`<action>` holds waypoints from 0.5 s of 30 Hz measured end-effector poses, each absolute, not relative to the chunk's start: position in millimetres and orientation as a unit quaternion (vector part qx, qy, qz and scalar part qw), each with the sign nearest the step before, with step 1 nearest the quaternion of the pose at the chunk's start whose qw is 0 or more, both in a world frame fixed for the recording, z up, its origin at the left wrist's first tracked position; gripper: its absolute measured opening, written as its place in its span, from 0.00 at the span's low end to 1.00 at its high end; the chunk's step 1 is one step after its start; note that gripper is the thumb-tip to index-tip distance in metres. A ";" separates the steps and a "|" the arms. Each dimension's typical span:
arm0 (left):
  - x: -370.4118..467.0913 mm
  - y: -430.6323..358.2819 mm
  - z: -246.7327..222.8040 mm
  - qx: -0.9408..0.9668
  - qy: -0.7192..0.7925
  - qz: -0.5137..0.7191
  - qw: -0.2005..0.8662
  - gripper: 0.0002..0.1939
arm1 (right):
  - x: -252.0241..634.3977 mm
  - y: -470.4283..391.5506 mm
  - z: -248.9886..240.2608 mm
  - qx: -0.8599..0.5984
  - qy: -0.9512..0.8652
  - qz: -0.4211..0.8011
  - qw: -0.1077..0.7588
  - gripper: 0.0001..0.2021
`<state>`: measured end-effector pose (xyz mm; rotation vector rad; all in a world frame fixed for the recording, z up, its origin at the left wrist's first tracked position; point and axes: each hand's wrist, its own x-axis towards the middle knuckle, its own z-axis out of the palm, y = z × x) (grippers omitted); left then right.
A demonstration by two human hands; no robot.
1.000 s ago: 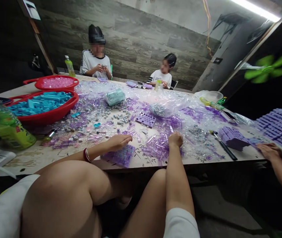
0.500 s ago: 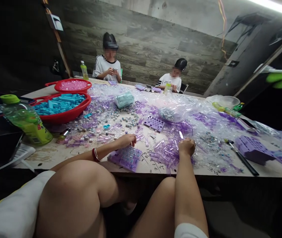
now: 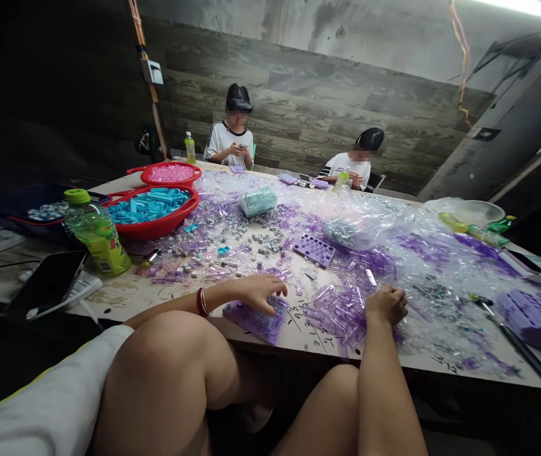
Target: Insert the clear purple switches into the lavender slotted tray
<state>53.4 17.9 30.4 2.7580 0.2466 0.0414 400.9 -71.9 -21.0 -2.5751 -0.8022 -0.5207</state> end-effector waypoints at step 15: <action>54.3 23.2 29.4 0.970 0.102 -0.011 0.218 0.19 | 396.8 -71.5 -18.1 -0.924 -0.283 -0.181 0.183 0.17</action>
